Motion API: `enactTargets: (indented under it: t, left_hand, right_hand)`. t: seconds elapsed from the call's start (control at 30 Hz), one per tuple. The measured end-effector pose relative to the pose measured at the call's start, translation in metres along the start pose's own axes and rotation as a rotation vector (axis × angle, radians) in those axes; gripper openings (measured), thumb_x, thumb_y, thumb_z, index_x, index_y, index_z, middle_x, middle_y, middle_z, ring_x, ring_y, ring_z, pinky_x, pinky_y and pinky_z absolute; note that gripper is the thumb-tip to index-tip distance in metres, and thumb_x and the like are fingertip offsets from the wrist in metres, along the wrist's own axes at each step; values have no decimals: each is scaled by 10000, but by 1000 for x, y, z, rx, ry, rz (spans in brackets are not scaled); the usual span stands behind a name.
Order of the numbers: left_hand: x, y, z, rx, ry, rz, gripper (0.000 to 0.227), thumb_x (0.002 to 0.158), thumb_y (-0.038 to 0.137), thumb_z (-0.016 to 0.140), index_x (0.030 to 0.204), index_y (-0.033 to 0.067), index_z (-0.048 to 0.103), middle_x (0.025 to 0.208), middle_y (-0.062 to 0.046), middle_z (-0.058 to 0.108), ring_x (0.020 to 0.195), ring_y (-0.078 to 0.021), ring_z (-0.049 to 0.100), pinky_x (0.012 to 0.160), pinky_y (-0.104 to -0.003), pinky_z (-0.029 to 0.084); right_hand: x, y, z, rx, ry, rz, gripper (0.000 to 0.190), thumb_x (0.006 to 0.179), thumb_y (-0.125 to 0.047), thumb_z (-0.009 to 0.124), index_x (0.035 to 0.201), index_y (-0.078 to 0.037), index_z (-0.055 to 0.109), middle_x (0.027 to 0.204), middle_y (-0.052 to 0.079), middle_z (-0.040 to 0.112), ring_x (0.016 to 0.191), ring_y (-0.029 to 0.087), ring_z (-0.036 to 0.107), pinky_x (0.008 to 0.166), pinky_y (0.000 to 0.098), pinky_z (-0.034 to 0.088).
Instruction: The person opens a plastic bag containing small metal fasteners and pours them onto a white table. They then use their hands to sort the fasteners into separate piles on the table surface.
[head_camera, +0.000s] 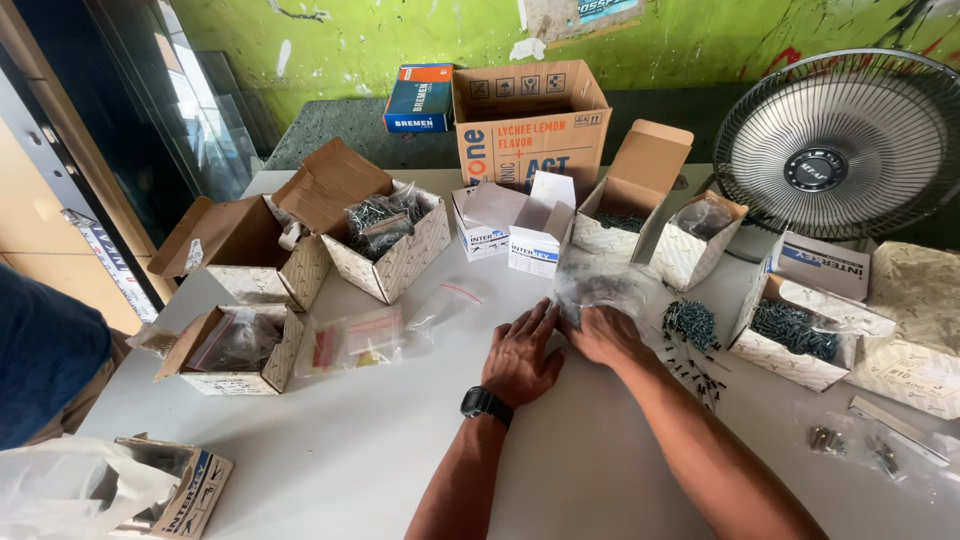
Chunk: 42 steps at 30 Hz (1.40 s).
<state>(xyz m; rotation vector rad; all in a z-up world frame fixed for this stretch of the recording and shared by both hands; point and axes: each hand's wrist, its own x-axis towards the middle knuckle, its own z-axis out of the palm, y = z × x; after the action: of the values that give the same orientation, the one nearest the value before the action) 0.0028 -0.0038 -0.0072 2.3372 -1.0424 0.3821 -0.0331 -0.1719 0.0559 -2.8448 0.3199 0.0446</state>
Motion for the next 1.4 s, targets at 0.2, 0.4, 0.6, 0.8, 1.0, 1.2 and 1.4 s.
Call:
enactTargets:
  t: [0.2,0.4,0.6,0.8,1.0,1.2,1.4]
  left_hand:
    - [0,7,-2,56,-49,-23,742,813,643,596,1415,212,549,1503,-19,547,1414,-253,486,1074,-494,396]
    - [-2,11,-7,54,-77,-58,819,782,642,621,1461,194,527,1505,-36,558,1427,-246,478,1087,-477,390]
    - [-3,17,-20,106,-122,-43,847,786,594,623,1491,141,498,1536,-67,529,1449,-273,452,1149,-537,318]
    - [-5,25,-26,120,-196,-88,840,800,576,602,1514,155,472,1557,-38,504,1472,-263,421,1193,-619,233]
    - [0,33,-43,40,-204,-104,815,825,582,577,1512,157,469,1536,-41,519,1463,-282,429,1196,-662,215]
    - [0,33,-44,22,-145,-105,812,828,581,597,1488,121,491,1524,-66,529,1441,-288,457,1188,-669,237]
    - [1,36,-44,3,-136,-119,875,825,621,588,1508,88,458,1534,-103,515,1448,-291,449,1197,-657,231]
  right_hand:
    - [-31,16,15,111,110,-228,500,1018,-395,529,1167,65,658,1106,350,687,1096,506,661,911,556,566]
    - [-83,3,-21,176,6,-313,496,1071,-299,452,1451,8,540,1400,219,608,1320,348,594,1114,474,477]
    - [-79,28,8,92,19,-219,856,1022,-656,471,1584,-19,357,1608,326,313,1517,456,295,1262,525,235]
    - [-45,-23,-34,-54,-224,19,1223,863,-950,98,1431,63,479,1426,358,514,1400,478,470,1206,564,319]
    - [0,-12,-24,24,-230,133,1118,864,-961,131,778,1,693,731,224,666,625,320,654,568,387,453]
    - [12,-11,-10,7,-149,96,1101,918,-903,145,845,18,743,954,318,721,896,434,725,701,469,524]
    - [28,-8,4,1,-170,97,1142,848,-973,128,964,-38,773,1105,232,746,1069,378,721,849,486,563]
